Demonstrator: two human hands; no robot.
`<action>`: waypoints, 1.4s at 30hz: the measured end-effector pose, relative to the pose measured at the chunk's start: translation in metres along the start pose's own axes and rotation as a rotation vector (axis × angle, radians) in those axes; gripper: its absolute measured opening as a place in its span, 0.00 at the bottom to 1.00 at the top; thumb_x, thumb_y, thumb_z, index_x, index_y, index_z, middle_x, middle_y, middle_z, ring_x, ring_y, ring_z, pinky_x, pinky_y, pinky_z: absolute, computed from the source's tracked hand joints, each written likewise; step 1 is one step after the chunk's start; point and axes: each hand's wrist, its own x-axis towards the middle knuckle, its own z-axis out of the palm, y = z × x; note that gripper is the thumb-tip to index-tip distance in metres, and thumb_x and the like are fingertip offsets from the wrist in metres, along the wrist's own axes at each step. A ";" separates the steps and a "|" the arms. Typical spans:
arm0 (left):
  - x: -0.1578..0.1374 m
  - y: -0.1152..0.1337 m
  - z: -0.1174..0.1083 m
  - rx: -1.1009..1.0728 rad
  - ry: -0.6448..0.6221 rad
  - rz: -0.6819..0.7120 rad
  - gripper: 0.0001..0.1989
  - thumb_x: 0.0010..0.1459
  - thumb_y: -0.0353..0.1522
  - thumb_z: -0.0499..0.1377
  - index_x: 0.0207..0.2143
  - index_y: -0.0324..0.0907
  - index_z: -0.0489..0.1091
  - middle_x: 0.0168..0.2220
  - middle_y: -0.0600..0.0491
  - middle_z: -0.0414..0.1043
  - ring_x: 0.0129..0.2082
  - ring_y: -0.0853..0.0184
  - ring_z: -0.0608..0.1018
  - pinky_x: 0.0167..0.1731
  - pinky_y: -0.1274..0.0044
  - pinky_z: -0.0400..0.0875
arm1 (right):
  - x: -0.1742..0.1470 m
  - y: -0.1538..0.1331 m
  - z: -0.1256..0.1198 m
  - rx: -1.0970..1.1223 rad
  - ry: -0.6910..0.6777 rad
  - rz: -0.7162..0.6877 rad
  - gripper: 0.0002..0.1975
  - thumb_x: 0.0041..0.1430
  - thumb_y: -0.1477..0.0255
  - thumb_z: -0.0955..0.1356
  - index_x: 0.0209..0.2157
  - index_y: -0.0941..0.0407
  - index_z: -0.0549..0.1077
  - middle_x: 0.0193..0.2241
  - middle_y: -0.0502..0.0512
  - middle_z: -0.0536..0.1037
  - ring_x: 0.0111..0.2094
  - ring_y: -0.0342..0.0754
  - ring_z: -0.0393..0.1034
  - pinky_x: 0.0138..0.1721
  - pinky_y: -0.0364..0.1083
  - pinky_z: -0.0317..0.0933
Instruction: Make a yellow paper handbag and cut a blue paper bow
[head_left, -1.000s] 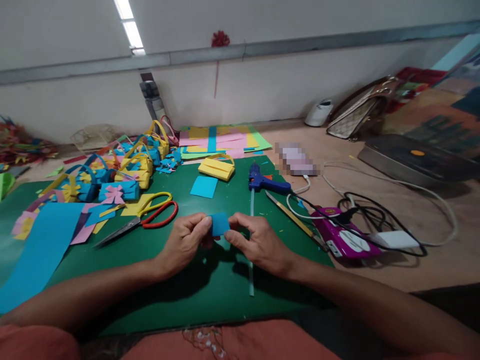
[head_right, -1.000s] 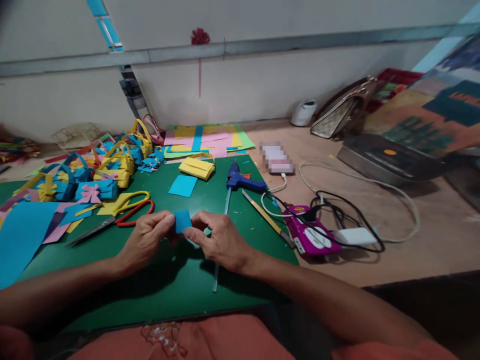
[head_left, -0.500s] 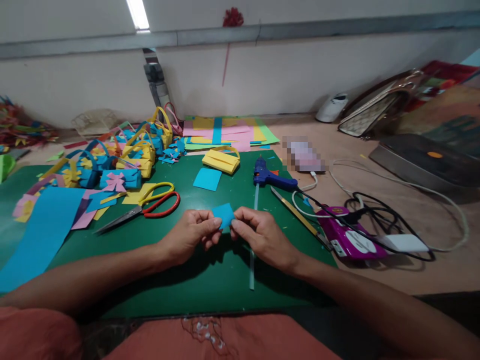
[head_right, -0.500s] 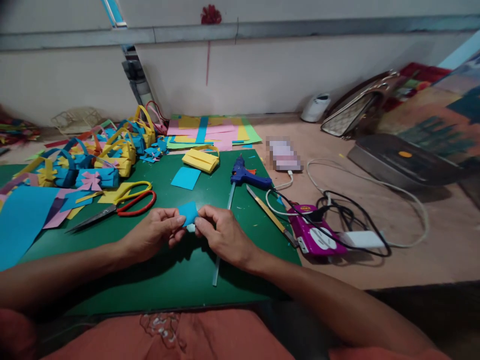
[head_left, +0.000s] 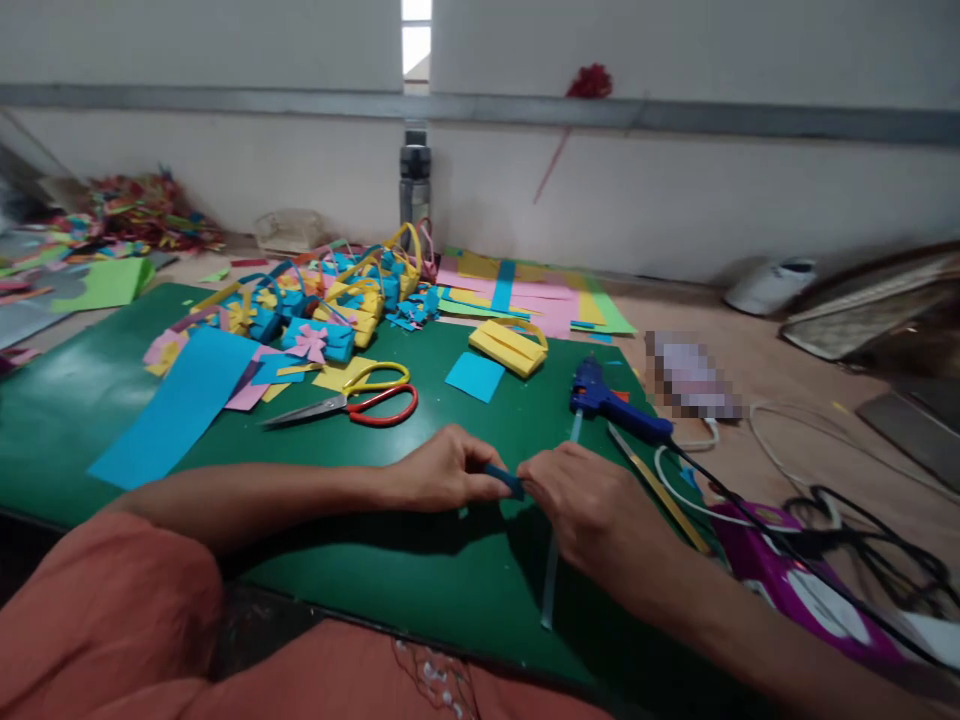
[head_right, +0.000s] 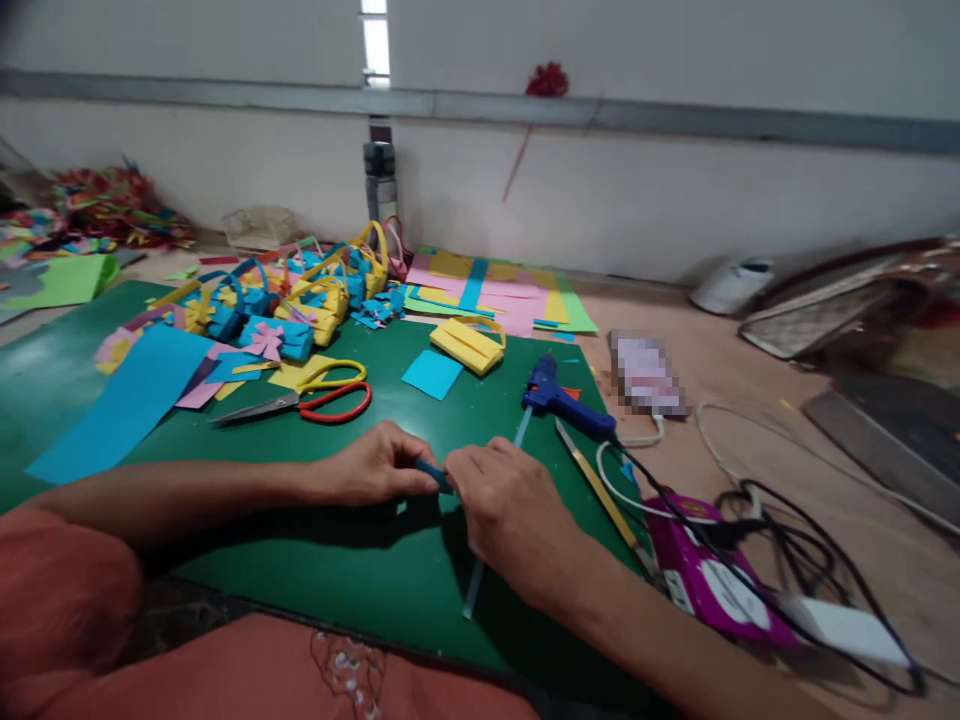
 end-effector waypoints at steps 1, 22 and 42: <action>0.001 -0.002 0.001 0.001 0.001 0.032 0.03 0.46 0.28 0.61 0.23 0.36 0.71 0.17 0.58 0.65 0.17 0.77 0.64 0.18 0.83 0.58 | 0.008 -0.001 -0.004 -0.041 0.017 -0.049 0.13 0.60 0.80 0.58 0.24 0.58 0.68 0.19 0.53 0.70 0.22 0.45 0.60 0.26 0.44 0.52; -0.015 -0.002 0.009 -0.187 -0.083 0.072 0.09 0.48 0.30 0.61 0.33 0.35 0.76 0.23 0.52 0.76 0.16 0.74 0.73 0.18 0.84 0.65 | 0.171 0.005 0.076 0.078 -0.290 -0.169 0.31 0.47 0.83 0.64 0.55 0.57 0.60 0.42 0.61 0.75 0.38 0.53 0.70 0.33 0.46 0.60; -0.011 0.039 -0.016 -0.357 0.298 0.002 0.13 0.48 0.38 0.64 0.28 0.36 0.73 0.27 0.52 0.75 0.17 0.77 0.69 0.19 0.81 0.61 | -0.014 0.019 -0.017 1.167 0.190 0.662 0.30 0.42 0.50 0.71 0.44 0.51 0.66 0.30 0.52 0.71 0.40 0.51 0.70 0.37 0.46 0.66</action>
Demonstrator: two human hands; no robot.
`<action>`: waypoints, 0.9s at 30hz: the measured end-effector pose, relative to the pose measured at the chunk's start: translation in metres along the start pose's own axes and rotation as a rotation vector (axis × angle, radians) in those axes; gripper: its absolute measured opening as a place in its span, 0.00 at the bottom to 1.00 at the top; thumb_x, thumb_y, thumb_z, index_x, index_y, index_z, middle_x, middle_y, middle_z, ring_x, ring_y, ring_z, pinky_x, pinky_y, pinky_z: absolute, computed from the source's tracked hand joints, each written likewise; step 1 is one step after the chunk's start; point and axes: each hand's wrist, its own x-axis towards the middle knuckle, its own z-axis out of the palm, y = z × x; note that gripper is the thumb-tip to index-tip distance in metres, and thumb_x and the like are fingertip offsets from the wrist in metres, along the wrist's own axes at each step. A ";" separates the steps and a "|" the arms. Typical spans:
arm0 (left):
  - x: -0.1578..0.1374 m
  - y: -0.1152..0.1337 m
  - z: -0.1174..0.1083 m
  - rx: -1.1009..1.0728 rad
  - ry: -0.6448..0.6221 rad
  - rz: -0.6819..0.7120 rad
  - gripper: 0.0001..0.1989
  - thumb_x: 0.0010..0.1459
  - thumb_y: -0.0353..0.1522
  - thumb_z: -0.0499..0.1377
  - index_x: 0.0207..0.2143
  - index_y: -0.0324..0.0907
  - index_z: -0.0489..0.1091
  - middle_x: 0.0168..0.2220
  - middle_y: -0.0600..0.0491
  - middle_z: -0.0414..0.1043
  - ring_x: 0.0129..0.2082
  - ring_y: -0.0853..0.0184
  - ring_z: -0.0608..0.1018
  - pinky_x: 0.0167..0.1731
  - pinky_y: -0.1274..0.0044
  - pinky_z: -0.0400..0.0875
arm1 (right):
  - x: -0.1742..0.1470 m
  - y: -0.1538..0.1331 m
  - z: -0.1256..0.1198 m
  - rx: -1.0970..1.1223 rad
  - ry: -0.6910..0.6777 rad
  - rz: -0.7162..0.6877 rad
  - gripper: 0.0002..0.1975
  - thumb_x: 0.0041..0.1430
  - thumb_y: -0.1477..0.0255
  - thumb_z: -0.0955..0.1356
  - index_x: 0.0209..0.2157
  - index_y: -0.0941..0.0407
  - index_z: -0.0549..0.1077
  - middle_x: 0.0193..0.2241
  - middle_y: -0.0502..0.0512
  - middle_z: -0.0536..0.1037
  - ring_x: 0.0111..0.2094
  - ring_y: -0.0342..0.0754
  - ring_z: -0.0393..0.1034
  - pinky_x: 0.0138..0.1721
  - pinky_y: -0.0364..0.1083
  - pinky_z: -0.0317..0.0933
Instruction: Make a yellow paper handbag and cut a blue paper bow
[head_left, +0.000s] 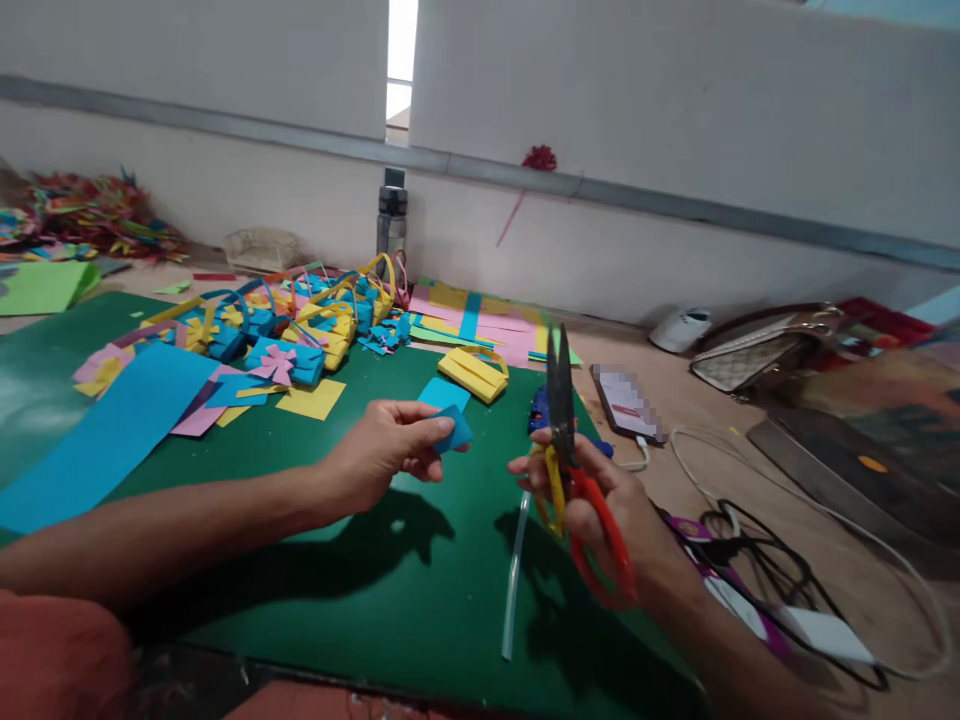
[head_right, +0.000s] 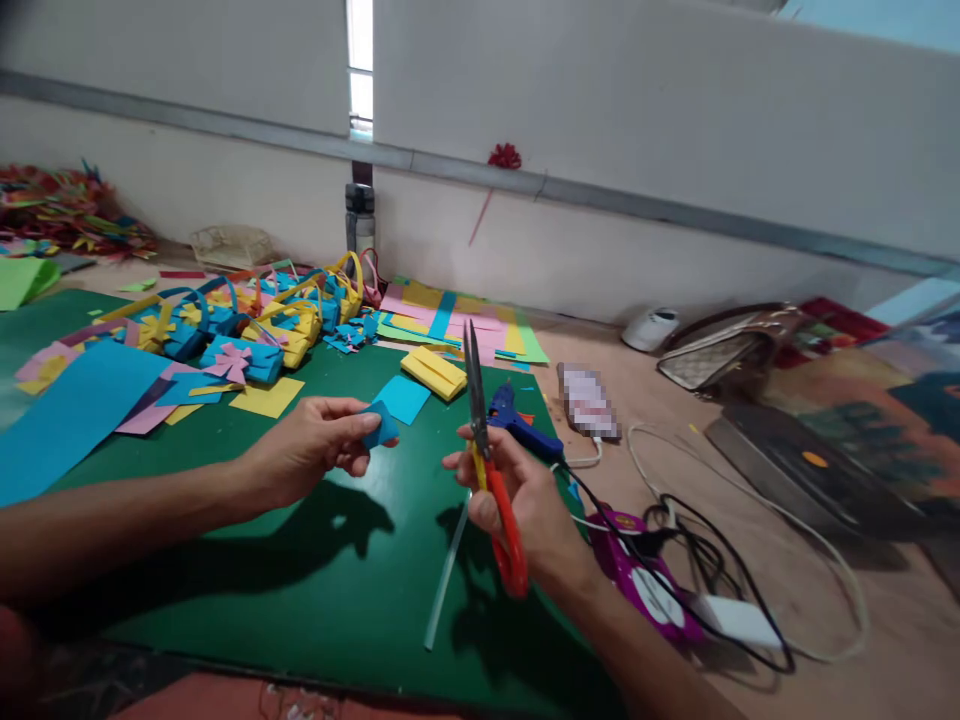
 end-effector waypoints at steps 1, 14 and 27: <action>0.001 0.002 -0.001 0.001 0.029 0.023 0.12 0.47 0.38 0.64 0.28 0.36 0.72 0.26 0.53 0.73 0.17 0.78 0.68 0.19 0.82 0.59 | -0.001 0.000 0.002 -0.011 -0.026 0.009 0.32 0.41 0.49 0.71 0.44 0.51 0.65 0.34 0.55 0.72 0.42 0.52 0.69 0.37 0.46 0.66; 0.004 0.005 -0.001 -0.183 0.055 -0.026 0.14 0.41 0.35 0.67 0.21 0.38 0.66 0.14 0.62 0.58 0.13 0.79 0.60 0.16 0.82 0.51 | -0.013 0.005 0.017 -0.254 -0.230 0.158 0.18 0.53 0.53 0.64 0.34 0.54 0.64 0.22 0.44 0.56 0.21 0.40 0.46 0.20 0.40 0.45; 0.001 0.002 0.002 -0.164 0.045 -0.024 0.12 0.44 0.34 0.65 0.21 0.38 0.65 0.13 0.62 0.59 0.12 0.80 0.59 0.15 0.82 0.50 | -0.014 0.003 0.023 -0.125 -0.294 0.244 0.27 0.47 0.45 0.64 0.36 0.55 0.65 0.22 0.44 0.56 0.20 0.39 0.45 0.19 0.40 0.43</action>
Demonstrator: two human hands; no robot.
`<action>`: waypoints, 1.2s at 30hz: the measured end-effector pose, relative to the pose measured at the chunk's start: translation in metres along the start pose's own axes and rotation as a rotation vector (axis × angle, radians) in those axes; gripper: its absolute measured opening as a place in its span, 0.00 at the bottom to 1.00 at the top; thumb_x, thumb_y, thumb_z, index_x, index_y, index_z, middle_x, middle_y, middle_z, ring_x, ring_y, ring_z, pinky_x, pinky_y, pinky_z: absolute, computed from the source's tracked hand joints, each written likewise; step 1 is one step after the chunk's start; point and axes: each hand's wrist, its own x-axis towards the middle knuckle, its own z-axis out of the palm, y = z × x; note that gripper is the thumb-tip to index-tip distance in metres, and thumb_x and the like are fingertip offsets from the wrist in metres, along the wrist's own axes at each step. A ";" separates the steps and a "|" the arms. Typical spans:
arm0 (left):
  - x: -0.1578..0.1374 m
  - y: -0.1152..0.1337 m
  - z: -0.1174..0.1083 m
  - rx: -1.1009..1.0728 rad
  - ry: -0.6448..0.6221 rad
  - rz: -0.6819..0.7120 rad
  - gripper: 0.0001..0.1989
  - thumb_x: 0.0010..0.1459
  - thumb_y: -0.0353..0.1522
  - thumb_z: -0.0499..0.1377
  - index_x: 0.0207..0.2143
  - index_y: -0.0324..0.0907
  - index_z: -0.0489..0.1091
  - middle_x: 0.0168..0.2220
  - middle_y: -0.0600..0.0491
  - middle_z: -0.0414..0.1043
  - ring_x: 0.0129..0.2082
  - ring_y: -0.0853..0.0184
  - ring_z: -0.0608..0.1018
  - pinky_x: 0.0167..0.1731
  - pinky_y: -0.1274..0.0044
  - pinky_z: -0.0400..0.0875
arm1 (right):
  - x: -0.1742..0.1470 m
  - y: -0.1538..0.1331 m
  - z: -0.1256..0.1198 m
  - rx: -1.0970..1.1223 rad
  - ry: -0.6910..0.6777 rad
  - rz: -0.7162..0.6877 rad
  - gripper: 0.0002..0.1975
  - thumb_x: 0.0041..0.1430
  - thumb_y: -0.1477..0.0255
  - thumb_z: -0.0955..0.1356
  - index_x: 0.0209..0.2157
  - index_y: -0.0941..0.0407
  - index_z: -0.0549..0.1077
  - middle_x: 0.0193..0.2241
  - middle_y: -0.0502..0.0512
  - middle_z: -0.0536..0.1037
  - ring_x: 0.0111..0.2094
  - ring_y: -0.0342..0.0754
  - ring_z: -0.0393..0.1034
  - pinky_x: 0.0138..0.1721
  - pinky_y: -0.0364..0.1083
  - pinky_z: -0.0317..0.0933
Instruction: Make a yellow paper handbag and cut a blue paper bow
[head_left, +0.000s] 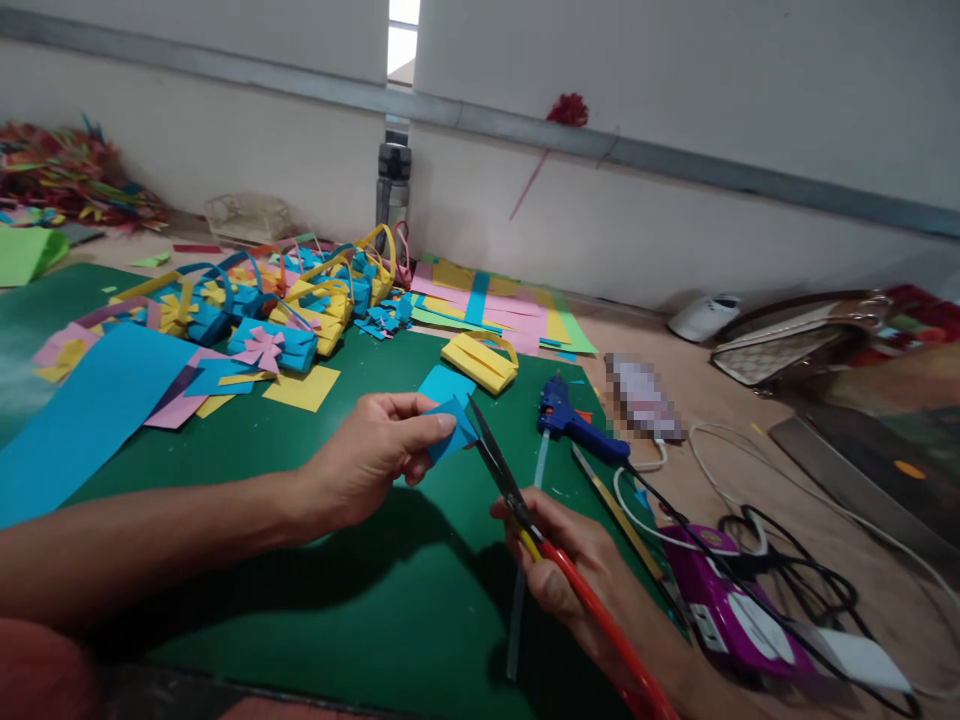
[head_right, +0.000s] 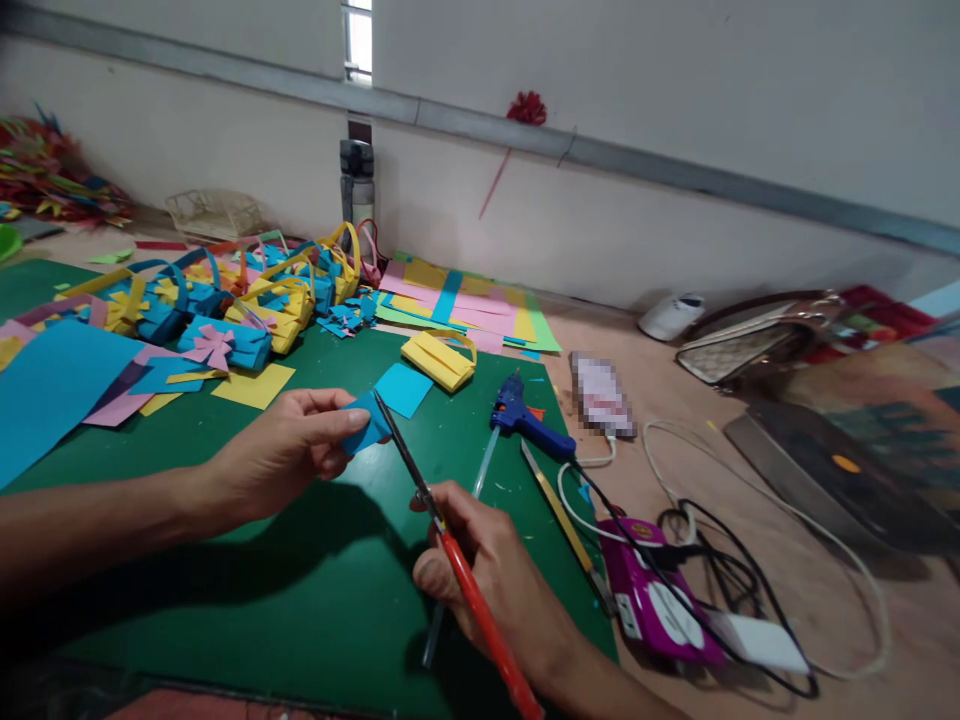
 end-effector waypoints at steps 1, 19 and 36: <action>0.000 -0.001 0.000 -0.004 0.003 0.002 0.12 0.44 0.35 0.65 0.21 0.38 0.65 0.14 0.62 0.59 0.13 0.79 0.60 0.16 0.82 0.51 | 0.000 0.001 0.000 -0.004 0.002 -0.007 0.28 0.47 0.44 0.64 0.36 0.55 0.65 0.22 0.44 0.56 0.20 0.39 0.45 0.19 0.40 0.43; -0.003 0.000 0.000 0.143 0.013 0.066 0.10 0.48 0.33 0.62 0.20 0.38 0.65 0.15 0.61 0.59 0.14 0.79 0.59 0.16 0.82 0.50 | 0.000 0.003 0.004 -0.060 0.054 -0.065 0.29 0.48 0.42 0.62 0.34 0.55 0.67 0.21 0.45 0.55 0.20 0.40 0.46 0.18 0.40 0.45; -0.001 -0.003 -0.001 0.153 0.004 0.048 0.12 0.49 0.33 0.61 0.18 0.38 0.63 0.14 0.61 0.58 0.14 0.80 0.58 0.16 0.83 0.49 | 0.000 0.007 0.005 -0.078 0.052 -0.059 0.19 0.53 0.54 0.64 0.36 0.56 0.67 0.21 0.44 0.55 0.20 0.39 0.47 0.18 0.41 0.45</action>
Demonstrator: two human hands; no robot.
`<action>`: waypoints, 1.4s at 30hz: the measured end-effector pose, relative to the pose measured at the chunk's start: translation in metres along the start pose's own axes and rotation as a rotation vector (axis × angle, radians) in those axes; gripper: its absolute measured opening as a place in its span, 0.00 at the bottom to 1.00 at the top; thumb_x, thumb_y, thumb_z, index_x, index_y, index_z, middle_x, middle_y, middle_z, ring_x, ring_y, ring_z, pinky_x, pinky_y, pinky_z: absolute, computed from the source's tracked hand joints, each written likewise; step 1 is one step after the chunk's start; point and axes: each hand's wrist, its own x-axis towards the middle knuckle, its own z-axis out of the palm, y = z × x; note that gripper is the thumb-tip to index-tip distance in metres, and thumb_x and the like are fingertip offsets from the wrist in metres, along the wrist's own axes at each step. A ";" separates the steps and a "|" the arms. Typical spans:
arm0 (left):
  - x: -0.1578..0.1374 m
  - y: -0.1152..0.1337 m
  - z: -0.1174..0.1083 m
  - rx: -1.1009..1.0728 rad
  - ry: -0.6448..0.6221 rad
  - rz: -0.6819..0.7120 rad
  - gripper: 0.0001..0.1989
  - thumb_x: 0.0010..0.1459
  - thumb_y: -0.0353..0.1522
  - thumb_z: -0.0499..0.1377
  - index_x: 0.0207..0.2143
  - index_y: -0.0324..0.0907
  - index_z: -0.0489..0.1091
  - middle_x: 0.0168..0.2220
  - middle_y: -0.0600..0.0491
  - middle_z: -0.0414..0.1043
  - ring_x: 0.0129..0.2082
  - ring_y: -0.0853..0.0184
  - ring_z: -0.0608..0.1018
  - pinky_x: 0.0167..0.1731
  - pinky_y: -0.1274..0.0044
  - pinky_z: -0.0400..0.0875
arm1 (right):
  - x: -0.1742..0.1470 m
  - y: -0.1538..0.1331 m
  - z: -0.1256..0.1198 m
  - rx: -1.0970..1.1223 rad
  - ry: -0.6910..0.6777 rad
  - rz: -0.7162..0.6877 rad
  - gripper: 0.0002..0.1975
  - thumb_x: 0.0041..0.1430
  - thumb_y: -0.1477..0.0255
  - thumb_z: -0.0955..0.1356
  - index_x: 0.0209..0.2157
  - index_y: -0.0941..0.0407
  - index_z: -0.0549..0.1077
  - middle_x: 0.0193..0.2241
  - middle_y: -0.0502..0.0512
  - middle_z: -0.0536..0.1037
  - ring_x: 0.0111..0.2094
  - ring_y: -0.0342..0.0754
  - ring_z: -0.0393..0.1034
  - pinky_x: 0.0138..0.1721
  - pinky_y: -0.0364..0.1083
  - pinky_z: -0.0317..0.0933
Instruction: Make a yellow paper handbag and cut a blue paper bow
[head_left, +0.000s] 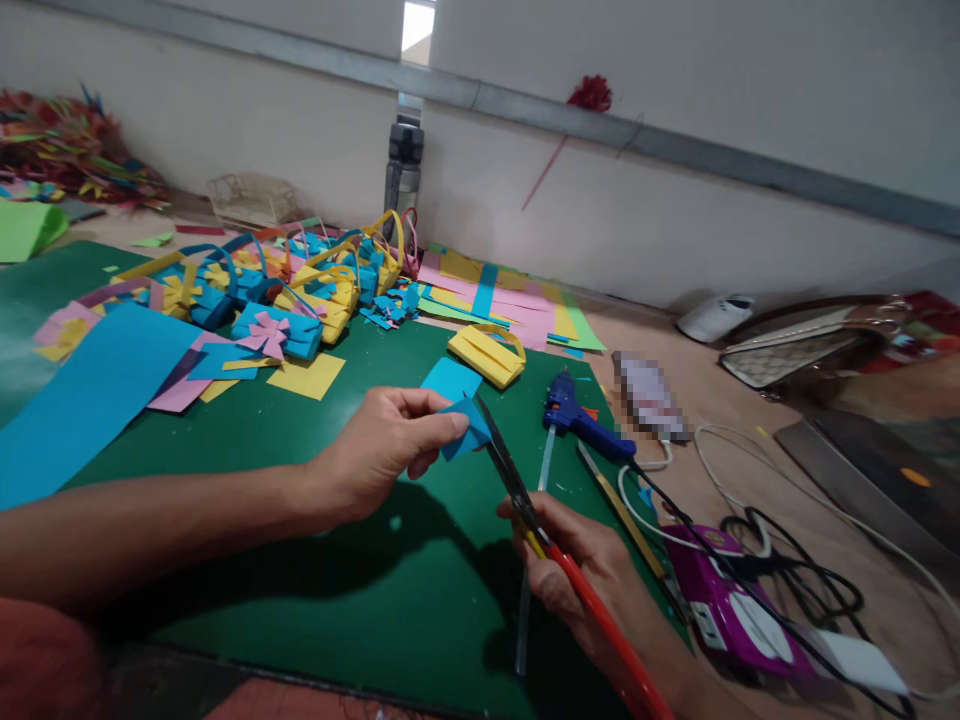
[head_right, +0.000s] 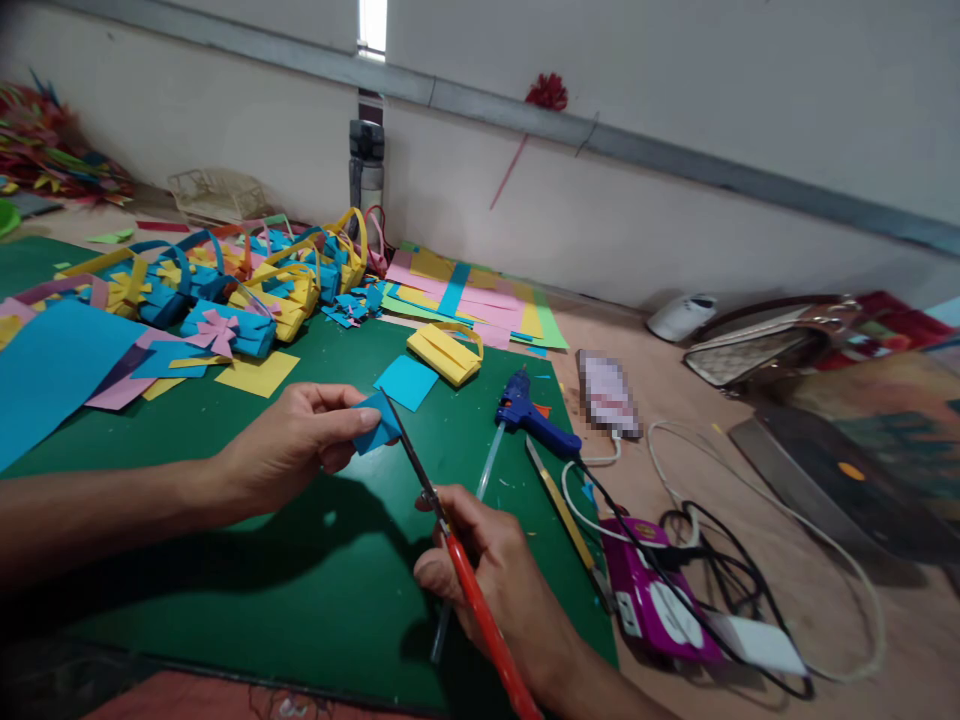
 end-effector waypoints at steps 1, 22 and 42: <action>0.000 0.000 0.000 0.001 0.000 0.001 0.13 0.50 0.33 0.61 0.18 0.38 0.63 0.14 0.61 0.58 0.14 0.80 0.58 0.16 0.83 0.49 | 0.000 0.000 0.000 0.002 0.002 -0.001 0.18 0.54 0.55 0.64 0.36 0.56 0.67 0.21 0.44 0.55 0.20 0.39 0.47 0.18 0.41 0.44; 0.000 -0.001 -0.001 0.018 0.000 -0.013 0.13 0.49 0.34 0.61 0.18 0.38 0.63 0.14 0.61 0.58 0.14 0.79 0.58 0.16 0.82 0.48 | -0.001 -0.005 0.003 0.044 0.015 0.055 0.16 0.53 0.58 0.64 0.36 0.56 0.66 0.20 0.43 0.54 0.19 0.38 0.45 0.17 0.40 0.43; 0.001 0.001 0.000 0.019 -0.015 -0.027 0.12 0.48 0.34 0.61 0.18 0.38 0.64 0.13 0.61 0.58 0.14 0.79 0.58 0.17 0.81 0.48 | -0.002 -0.002 0.000 -0.103 0.021 -0.021 0.16 0.55 0.57 0.62 0.34 0.56 0.65 0.18 0.43 0.53 0.18 0.39 0.45 0.18 0.41 0.44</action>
